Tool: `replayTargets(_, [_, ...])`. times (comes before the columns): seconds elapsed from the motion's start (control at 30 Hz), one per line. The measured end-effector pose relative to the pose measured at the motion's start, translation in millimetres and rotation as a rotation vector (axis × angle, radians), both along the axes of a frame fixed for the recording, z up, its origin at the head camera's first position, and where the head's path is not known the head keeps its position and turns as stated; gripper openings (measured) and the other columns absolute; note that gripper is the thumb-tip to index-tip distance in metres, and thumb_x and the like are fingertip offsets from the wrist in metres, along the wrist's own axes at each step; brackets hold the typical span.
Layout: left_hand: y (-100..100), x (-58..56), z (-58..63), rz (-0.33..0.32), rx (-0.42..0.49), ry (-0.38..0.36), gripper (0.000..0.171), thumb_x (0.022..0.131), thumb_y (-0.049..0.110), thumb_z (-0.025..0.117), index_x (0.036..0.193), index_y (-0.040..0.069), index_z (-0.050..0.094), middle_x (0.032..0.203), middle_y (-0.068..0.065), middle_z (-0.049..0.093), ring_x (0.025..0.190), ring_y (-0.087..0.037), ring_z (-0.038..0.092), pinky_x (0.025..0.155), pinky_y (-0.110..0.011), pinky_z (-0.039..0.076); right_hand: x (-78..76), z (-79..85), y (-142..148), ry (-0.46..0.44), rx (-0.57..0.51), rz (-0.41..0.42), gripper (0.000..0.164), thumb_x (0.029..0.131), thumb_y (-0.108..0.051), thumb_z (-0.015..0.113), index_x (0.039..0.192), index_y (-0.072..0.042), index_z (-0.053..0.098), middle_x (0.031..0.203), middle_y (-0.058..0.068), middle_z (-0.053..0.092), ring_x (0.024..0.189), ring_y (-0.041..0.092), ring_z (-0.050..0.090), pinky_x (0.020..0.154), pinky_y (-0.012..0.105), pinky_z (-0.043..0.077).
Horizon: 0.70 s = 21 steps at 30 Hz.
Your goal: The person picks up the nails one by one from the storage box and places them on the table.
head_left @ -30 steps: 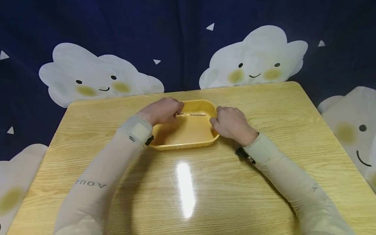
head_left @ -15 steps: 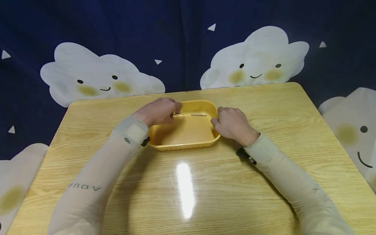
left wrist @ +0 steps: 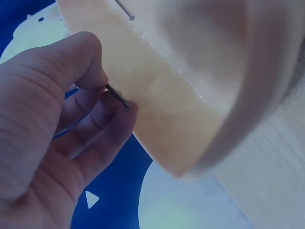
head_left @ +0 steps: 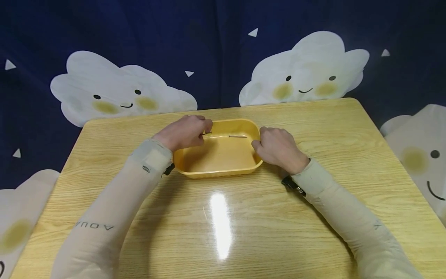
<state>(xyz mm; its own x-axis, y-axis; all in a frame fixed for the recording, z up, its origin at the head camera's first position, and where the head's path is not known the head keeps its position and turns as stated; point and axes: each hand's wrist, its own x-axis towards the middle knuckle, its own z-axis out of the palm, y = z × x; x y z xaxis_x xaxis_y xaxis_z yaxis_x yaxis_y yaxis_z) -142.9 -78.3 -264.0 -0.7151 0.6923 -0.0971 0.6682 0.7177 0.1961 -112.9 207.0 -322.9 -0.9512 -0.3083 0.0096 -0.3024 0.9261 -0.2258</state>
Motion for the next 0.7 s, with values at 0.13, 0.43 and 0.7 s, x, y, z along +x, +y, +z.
replayTargets(0.13, [-3,0.9,-1.2,0.0,0.015,0.012,0.017,0.082,-0.007,0.062,0.086,0.008,0.057,0.083,-0.006,0.051,0.076,-0.021,0.051,0.071,-0.031,0.042,0.0,0.3,0,-0.002,-0.002,-0.003,0.03,0.099,-0.029,0.046,0.082,-0.006,0.055,0.07,0.01,0.054,0.065,0.03,0.057,0.052,0.037,0.041])
replayTargets(0.43, [-13,4.3,-3.7,0.013,0.028,0.063,0.016,0.085,-0.006,0.062,0.095,0.007,0.062,0.089,-0.009,0.061,0.076,-0.022,0.055,0.071,-0.031,0.05,0.7,1.2,-2,-0.013,-0.005,-0.009,0.03,0.099,-0.029,0.046,0.082,-0.006,0.055,0.071,0.01,0.054,0.065,0.029,0.057,0.052,0.037,0.041])
replayTargets(0.7, [-17,6.8,-0.6,0.025,0.039,0.084,0.021,0.085,-0.007,0.06,0.101,0.005,0.065,0.097,-0.011,0.066,0.076,-0.023,0.06,0.073,-0.034,0.054,1.0,1.3,-1,-0.015,-0.001,-0.009,0.03,0.099,-0.029,0.046,0.082,-0.006,0.055,0.071,0.01,0.054,0.064,0.029,0.056,0.051,0.037,0.041])
